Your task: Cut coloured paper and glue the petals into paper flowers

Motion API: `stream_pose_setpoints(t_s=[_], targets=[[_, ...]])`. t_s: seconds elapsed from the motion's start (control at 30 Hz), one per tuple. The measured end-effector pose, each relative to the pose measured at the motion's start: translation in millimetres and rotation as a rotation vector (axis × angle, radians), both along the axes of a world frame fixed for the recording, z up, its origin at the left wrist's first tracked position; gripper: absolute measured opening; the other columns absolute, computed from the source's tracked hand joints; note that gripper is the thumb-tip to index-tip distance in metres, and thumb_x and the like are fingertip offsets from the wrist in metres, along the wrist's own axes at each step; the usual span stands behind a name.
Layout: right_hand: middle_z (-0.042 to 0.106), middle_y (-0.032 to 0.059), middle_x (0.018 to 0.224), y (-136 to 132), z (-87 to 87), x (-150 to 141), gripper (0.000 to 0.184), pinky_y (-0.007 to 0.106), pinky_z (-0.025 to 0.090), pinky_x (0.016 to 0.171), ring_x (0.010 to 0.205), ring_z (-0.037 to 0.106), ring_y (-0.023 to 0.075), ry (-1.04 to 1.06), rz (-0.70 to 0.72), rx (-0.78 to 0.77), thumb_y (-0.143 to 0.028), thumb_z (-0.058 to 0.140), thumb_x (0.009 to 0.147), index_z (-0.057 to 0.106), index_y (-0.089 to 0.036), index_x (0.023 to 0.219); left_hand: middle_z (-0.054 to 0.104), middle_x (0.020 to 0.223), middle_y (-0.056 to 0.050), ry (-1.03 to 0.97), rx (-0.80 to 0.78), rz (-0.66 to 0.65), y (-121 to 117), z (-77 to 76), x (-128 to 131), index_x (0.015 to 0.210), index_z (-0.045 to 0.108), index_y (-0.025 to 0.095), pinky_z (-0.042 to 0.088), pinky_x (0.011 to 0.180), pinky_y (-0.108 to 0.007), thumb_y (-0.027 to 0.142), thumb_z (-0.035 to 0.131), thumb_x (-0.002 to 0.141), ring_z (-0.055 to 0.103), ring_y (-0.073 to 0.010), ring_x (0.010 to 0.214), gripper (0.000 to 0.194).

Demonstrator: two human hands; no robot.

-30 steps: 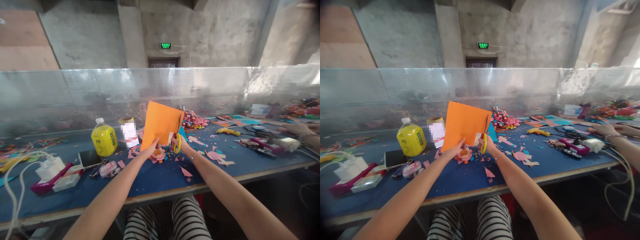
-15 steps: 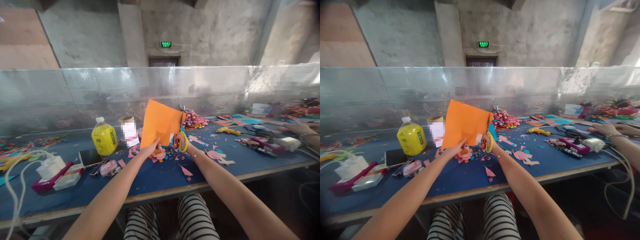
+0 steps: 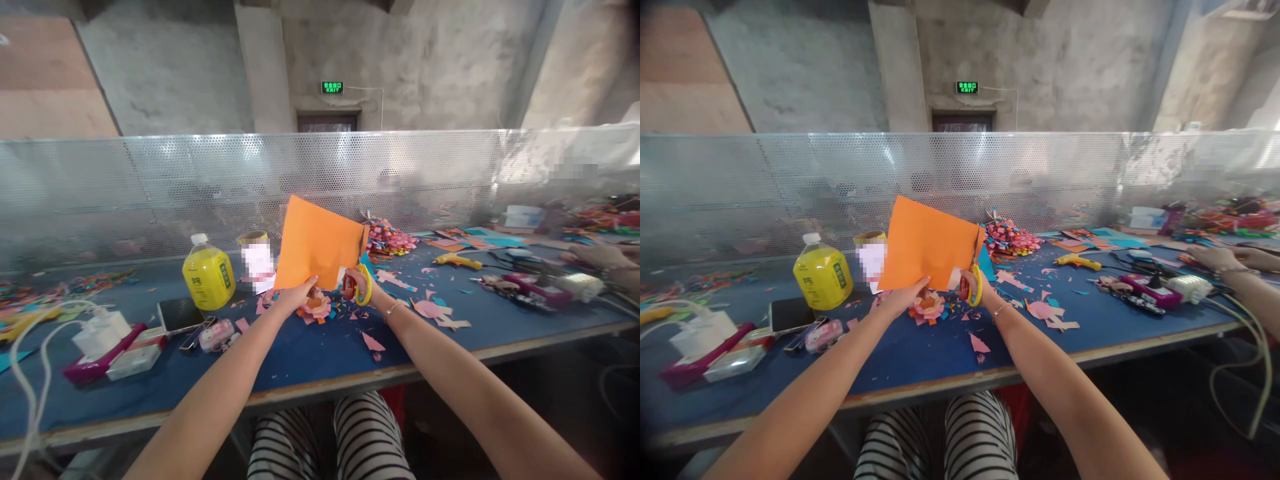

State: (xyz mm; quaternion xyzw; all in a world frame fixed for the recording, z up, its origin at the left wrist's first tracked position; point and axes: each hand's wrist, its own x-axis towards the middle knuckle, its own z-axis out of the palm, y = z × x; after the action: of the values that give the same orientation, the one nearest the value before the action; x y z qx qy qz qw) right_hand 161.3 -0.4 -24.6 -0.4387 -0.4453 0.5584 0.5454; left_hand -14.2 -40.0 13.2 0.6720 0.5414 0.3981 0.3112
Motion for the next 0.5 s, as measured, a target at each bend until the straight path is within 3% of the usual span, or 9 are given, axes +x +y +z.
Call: stream_pose_setpoints(t_s=[0.17, 0.33, 0.5], targets=[[0.042, -0.0048, 0.034, 0.6, 0.6, -3.5, 0.024, 0.026, 0.051, 0.048, 0.033, 0.042, 0.0082, -0.018, -0.044, -0.068, -0.029, 0.049, 0.072, 0.041, -0.019, 0.051, 0.065, 0.062, -0.003, 0.056, -0.01, 0.049, -6.0, 4.1, 1.6, 0.051, 0.053, 0.019, 0.047, 0.063, -0.025, 0.039, 0.045, 0.077, 0.06, -0.0153, 0.062, 0.034], [0.038, -0.0062, 0.03, 0.3, 2.1, -5.5, 0.024, 0.025, 0.051, 0.045, 0.031, 0.039, 0.0071, -0.053, -0.1, -0.044, -0.022, 0.057, 0.067, 0.04, -0.02, 0.05, 0.067, 0.064, -0.004, 0.123, -0.011, 0.069, -5.1, 3.8, 2.4, 0.051, 0.054, 0.019, 0.047, 0.064, -0.025, 0.039, 0.043, 0.079, 0.06, -0.016, 0.063, 0.036], [0.04, -0.006, 0.032, -2.4, 3.1, -2.6, 0.021, 0.025, 0.052, 0.047, 0.033, 0.04, 0.0072, -0.028, -0.07, -0.048, -0.021, 0.059, 0.062, 0.041, -0.019, 0.051, 0.067, 0.065, -0.003, 0.133, 0.024, 0.074, -0.8, 0.1, 0.5, 0.052, 0.054, 0.019, 0.047, 0.068, -0.026, 0.04, 0.044, 0.078, 0.06, -0.0157, 0.063, 0.035]])
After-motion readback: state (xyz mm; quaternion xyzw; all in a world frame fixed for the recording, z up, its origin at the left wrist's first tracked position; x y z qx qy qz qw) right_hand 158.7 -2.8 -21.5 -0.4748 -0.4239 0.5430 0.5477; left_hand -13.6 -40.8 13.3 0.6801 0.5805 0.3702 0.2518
